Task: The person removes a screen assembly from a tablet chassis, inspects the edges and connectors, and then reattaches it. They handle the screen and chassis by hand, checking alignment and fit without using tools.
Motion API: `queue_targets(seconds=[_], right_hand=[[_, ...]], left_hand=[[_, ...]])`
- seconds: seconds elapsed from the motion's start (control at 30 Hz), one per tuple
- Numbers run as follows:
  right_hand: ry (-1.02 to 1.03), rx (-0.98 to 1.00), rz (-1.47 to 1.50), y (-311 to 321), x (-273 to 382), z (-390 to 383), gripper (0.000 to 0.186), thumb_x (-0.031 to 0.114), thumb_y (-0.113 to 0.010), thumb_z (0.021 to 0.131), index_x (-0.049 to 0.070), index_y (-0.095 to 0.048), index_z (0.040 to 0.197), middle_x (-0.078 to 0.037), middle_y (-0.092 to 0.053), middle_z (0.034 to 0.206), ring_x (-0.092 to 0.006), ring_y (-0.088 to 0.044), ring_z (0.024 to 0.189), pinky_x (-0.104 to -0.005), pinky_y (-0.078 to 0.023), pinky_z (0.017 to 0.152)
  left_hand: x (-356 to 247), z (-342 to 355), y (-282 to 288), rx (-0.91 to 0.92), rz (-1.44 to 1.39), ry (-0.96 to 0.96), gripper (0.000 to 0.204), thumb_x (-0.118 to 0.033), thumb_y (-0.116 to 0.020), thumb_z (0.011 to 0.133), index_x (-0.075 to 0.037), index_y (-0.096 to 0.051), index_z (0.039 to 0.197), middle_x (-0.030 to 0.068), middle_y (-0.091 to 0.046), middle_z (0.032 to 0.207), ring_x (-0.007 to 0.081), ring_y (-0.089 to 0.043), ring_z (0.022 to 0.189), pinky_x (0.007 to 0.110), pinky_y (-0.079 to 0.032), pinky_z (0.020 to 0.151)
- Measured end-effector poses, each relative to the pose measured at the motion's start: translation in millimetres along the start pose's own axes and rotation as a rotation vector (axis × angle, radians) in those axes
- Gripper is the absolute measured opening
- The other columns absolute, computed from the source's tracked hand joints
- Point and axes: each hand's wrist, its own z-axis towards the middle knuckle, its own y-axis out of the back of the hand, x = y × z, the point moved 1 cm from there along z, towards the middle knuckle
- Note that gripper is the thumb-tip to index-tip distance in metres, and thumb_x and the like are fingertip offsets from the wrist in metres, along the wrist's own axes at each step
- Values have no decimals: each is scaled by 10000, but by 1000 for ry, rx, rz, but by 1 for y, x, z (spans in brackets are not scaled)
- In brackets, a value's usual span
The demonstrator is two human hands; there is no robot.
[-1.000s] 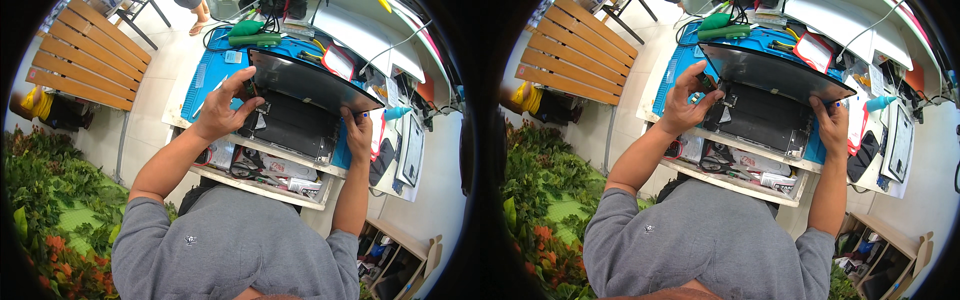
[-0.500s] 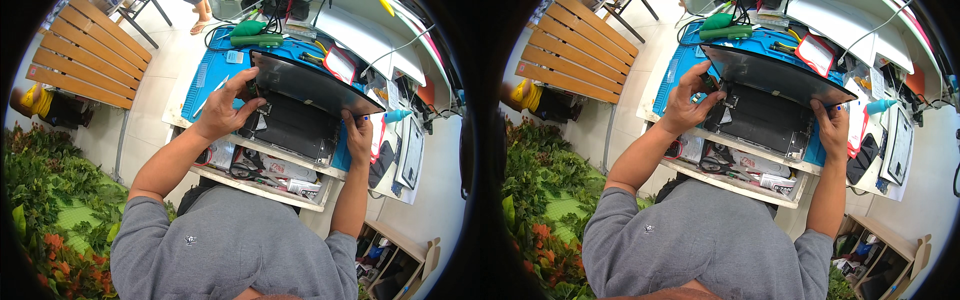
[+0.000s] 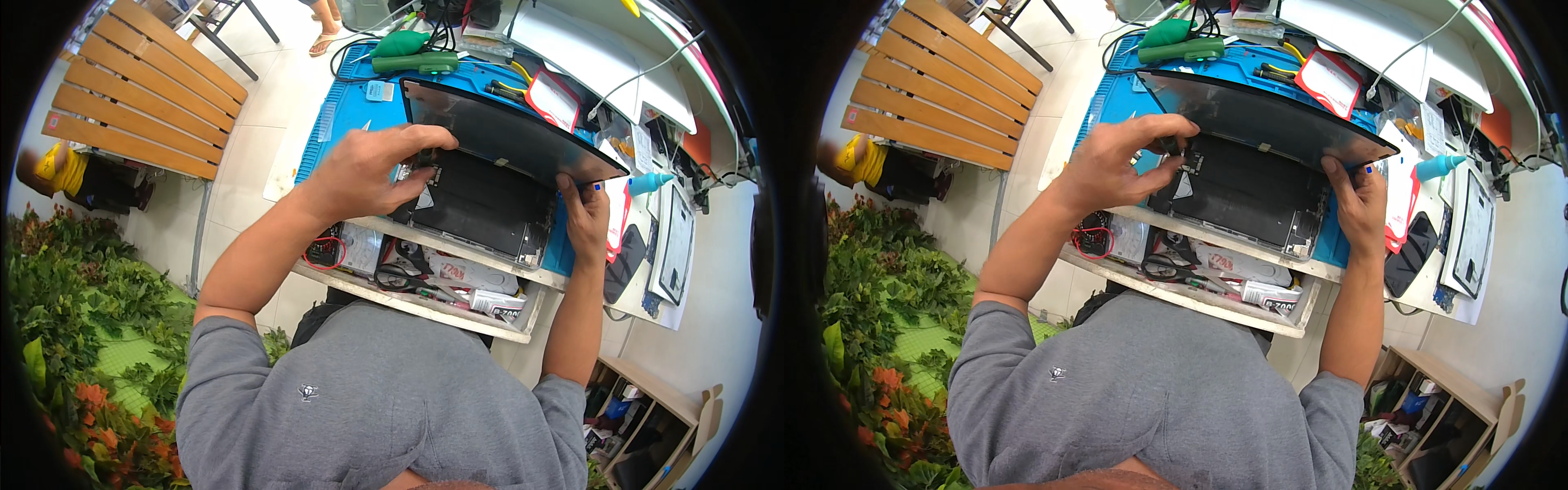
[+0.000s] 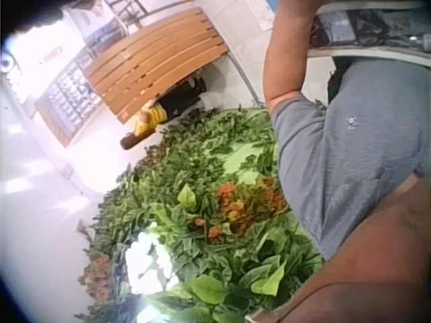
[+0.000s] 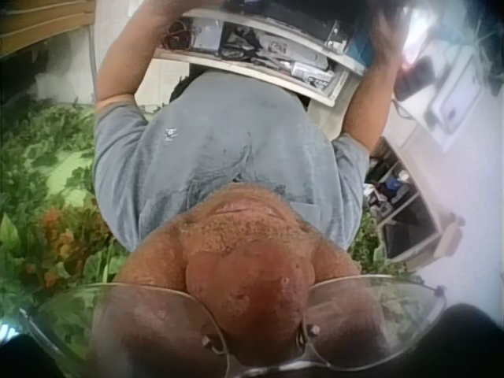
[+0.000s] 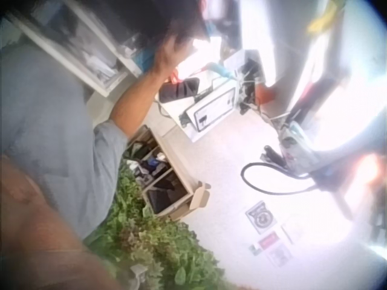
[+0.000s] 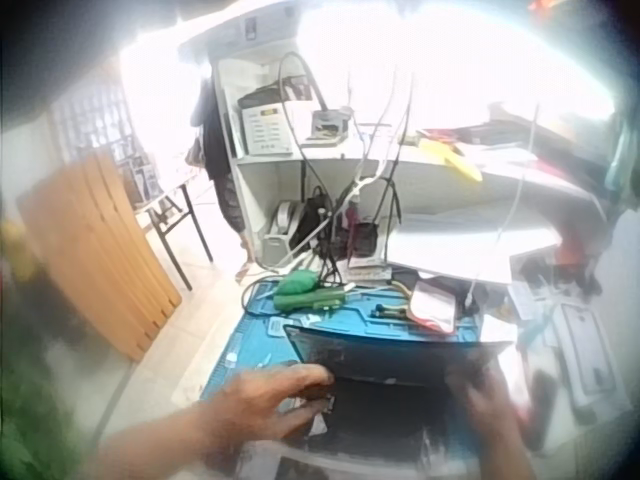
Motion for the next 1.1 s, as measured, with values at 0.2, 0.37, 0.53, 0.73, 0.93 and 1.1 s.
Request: queue_targets(seconds=[0.2, 0.37, 0.53, 0.73, 0.93, 1.1], right_hand=[[2, 22, -21, 0, 0, 0, 254, 179, -731, 1080, 15, -698, 1271, -24, -743, 1171, -115, -648, 1066, -287, -485, 972], [-8, 25, -20, 2, -2, -1, 251, 178, -731, 1080, 16, -700, 1270, -25, -743, 1175, -114, -652, 1068, -286, -488, 970], [20, -12, 6, -2, 1, 0, 201, 128, -757, 1055, -4, -740, 1206, -26, -769, 1136, -99, -656, 1016, -268, -500, 914], [4, -17, -9, -1, -1, -1, 195, 124, -756, 1055, -7, -743, 1199, -27, -767, 1131, -101, -656, 1012, -271, -503, 908], [-8, 30, -13, 2, -3, -1, 272, 182, -740, 1075, 21, -692, 1288, -21, -745, 1179, -107, -655, 1073, -286, -489, 981], [2, -18, 16, -3, 3, 0, 215, 142, -760, 1055, -2, -746, 1214, -19, -766, 1132, -99, -655, 1013, -273, -505, 909]], left_hand=[[-22, 27, 26, 318, 272, 92, 242, -123, -826, 905, -86, -741, 1129, 109, -776, 1002, 281, -769, 884, 382, -607, 731], [-22, 33, 25, 365, 326, 5, 234, -145, -798, 919, -84, -721, 1132, 123, -762, 972, 333, -753, 885, 423, -590, 767], [-28, 33, 19, 381, 300, 77, 343, -135, -773, 959, -104, -658, 1281, 120, -757, 1000, 361, -752, 895, 442, -584, 776], [-20, 19, 13, 211, 120, 114, 530, -62, -792, 941, -118, -564, 1416, 96, -755, 1010, 346, -747, 858, 428, -584, 730], [-11, 1, 1, 43, 89, 48, 724, -54, -831, 917, -132, -457, 1533, 84, -777, 1043, 336, -750, 849, 401, -586, 716], [-5, -9, -1, -2, 68, 7, 782, -51, -853, 905, -133, -435, 1561, 91, -791, 1044, 316, -763, 869, 393, -591, 729]])
